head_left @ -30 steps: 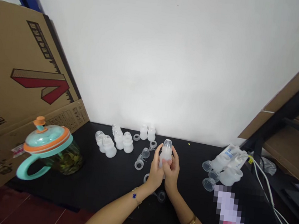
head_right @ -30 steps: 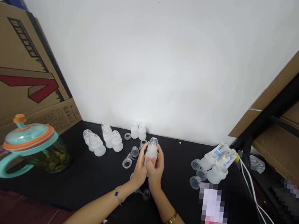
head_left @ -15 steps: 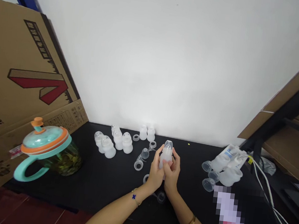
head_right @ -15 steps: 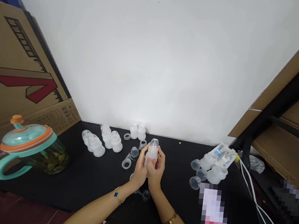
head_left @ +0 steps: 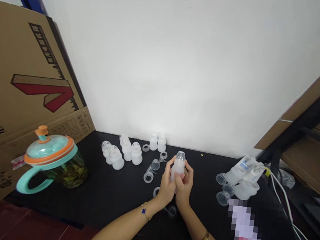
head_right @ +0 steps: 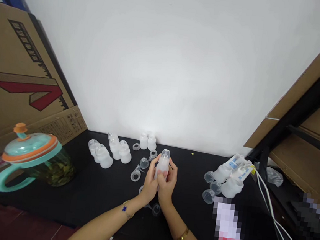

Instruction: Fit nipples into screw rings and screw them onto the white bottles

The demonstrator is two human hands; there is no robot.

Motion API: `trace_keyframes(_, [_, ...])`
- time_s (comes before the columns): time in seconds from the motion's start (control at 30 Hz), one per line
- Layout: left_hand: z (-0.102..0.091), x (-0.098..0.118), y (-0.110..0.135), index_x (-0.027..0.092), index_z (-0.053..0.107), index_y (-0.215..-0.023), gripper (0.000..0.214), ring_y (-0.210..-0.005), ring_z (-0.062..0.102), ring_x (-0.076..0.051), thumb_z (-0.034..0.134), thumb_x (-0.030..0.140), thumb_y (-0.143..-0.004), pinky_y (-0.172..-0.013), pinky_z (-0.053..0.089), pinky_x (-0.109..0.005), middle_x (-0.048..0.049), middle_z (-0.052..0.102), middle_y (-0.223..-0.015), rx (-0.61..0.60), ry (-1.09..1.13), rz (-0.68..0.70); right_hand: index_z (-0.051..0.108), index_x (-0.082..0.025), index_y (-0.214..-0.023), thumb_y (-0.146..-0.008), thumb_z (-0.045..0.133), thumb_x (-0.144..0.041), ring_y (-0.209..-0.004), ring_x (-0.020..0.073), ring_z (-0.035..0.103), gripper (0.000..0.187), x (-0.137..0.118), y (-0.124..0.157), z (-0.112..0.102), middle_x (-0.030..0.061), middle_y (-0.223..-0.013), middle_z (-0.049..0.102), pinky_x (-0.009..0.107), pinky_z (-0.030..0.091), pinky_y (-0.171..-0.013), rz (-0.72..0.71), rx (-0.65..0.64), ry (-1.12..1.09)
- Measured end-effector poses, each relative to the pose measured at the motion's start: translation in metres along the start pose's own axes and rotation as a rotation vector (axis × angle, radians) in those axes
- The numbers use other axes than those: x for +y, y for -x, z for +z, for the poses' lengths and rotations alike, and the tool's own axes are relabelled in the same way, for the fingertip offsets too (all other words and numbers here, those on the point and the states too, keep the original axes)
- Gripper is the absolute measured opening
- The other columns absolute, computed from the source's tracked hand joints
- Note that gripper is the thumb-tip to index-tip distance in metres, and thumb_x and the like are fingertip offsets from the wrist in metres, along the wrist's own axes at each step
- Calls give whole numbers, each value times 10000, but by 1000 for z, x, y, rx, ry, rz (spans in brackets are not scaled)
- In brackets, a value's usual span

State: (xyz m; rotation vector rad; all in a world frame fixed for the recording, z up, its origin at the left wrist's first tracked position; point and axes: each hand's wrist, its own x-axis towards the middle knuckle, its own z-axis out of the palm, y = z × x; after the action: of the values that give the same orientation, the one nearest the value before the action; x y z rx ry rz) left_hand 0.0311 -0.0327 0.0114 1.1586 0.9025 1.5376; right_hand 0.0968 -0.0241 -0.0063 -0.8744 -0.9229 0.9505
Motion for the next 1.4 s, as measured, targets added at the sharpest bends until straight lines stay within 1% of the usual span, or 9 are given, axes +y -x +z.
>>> trace_keyframes(0.27, [0,2,1,253,399,-1440,659,-905,665,-210,687,392,-864,-862,518,-356,-78,669,-1167,-20,12,-25,519,-203,-1274,-753,745,-334,-895,257,699,583,2,0,1,100,-1065,707,415,561,-796,21,17,-34])
trace_keyframes(0.37, [0,-1,1,256,406,-1434,639,-883,653,-199,681,382,-871,-850,518,-350,-79,657,-1180,-19,8,-11,518,-204,-1270,-757,739,-331,-889,252,699,573,1,0,1,101,-1073,707,417,559,-801,19,12,-28])
trace_keyframes(0.47, [-1,-3,0,260,422,-1427,616,-854,638,-188,675,371,-876,-839,515,-343,-75,653,-1172,-9,-27,8,527,-196,-1256,-753,736,-326,-864,246,697,560,1,0,0,96,-1037,710,409,561,-784,13,22,-21])
trace_keyframes(0.77, [-2,-4,1,252,420,-1421,611,-769,608,-174,675,356,-875,-754,506,-311,-24,653,-936,-11,-21,-6,522,-191,-1244,-735,737,-323,-839,237,691,568,4,-1,1,89,-1021,712,397,550,-774,32,27,-41])
trace_keyframes(0.87, [-2,-5,1,248,424,-1415,621,-763,606,-174,688,366,-865,-743,500,-307,-27,654,-937,-7,-17,-11,523,-193,-1235,-733,737,-325,-855,245,693,561,3,-1,1,88,-1016,714,405,550,-785,30,31,-38])
trace_keyframes(0.97, [-2,-4,0,245,428,-1409,625,-753,603,-173,698,368,-859,-732,494,-302,-29,656,-934,-9,-8,-17,526,-193,-1224,-727,736,-321,-827,239,692,555,2,-1,2,83,-988,717,405,551,-771,24,36,-26])
trace_keyframes(1.13, [-1,-2,0,244,427,-1412,631,-753,606,-176,702,359,-856,-728,490,-299,-27,661,-920,-13,5,-23,527,-191,-1211,-714,732,-313,-818,233,689,552,1,-2,2,88,-998,715,399,550,-761,15,45,-31])
trace_keyframes(1.3, [-1,-3,0,254,419,-1421,635,-790,629,-183,695,355,-857,-765,493,-311,-60,680,-1054,-24,17,-29,524,-192,-1205,-717,729,-313,-844,249,695,543,2,-2,1,97,-1005,716,412,554,-771,22,42,-20])
trace_keyframes(1.4, [-2,-4,0,261,421,-1417,628,-809,634,-186,693,348,-858,-791,496,-319,-62,680,-1066,-23,22,-34,519,-196,-1199,-711,729,-314,-825,250,697,544,2,-3,0,95,-1002,715,417,555,-762,28,36,-25])
